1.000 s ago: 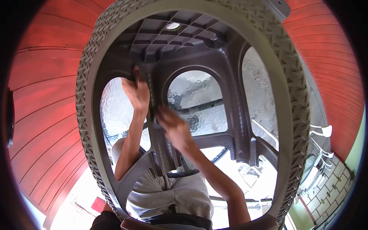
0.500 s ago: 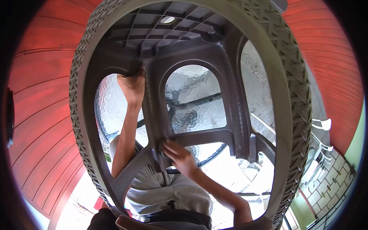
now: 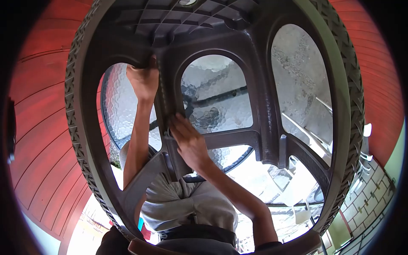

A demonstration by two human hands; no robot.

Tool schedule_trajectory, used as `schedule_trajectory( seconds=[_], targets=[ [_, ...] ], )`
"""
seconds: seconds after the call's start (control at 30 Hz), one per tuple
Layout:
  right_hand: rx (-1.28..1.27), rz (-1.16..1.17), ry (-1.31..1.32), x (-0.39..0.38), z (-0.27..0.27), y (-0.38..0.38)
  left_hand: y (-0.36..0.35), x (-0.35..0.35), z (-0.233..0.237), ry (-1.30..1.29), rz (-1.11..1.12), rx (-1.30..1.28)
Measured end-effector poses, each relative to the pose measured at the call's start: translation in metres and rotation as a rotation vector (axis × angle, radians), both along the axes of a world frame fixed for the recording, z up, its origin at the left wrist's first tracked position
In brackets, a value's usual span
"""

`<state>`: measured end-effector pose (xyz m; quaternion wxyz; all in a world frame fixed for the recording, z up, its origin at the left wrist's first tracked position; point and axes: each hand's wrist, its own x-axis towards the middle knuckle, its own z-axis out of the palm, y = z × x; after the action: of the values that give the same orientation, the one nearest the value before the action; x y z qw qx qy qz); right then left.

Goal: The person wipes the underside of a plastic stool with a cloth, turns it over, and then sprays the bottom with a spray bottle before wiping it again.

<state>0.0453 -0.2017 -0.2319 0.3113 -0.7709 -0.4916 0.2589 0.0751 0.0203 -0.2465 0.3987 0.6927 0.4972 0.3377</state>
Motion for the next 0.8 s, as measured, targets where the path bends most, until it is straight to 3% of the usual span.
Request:
schedule_trajectory(
  seconds=[0.13, 0.3, 0.4, 0.47, 0.53, 0.6, 0.67, 0.8],
  targets=[
    [-0.075, 0.159, 0.086, -0.047, 0.011, -0.091, 0.003, -0.001, -0.008, -0.014, -0.035, 0.002],
    [-0.12, 0.087, 0.319, -0.078, 0.032, -0.159, 0.002, 0.001, -0.003, -0.052, -0.015, 0.033],
    [0.003, -0.38, 0.145, -0.053, 0.027, -0.175, 0.001, 0.001, 0.001, -0.011, -0.007, -0.001],
    [-0.206, -0.642, -0.106, -0.006, 0.035, -0.165, 0.002, -0.002, -0.004, 0.005, -0.026, 0.018],
    [-0.118, -0.699, -0.341, 0.033, 0.027, -0.149, 0.0, 0.001, -0.003, 0.01, -0.024, 0.028],
    [-0.237, -0.645, -0.405, 0.034, 0.013, -0.146, 0.0, 0.003, 0.004, 0.011, 0.006, 0.032],
    [-0.156, -0.674, -0.352, 0.026, -0.003, -0.136, 0.006, 0.002, -0.009, 0.017, -0.019, 0.158],
    [-0.172, -0.696, -0.244, 0.005, -0.003, -0.117, 0.003, 0.003, 0.001, 0.046, -0.078, 0.062]
  ],
)
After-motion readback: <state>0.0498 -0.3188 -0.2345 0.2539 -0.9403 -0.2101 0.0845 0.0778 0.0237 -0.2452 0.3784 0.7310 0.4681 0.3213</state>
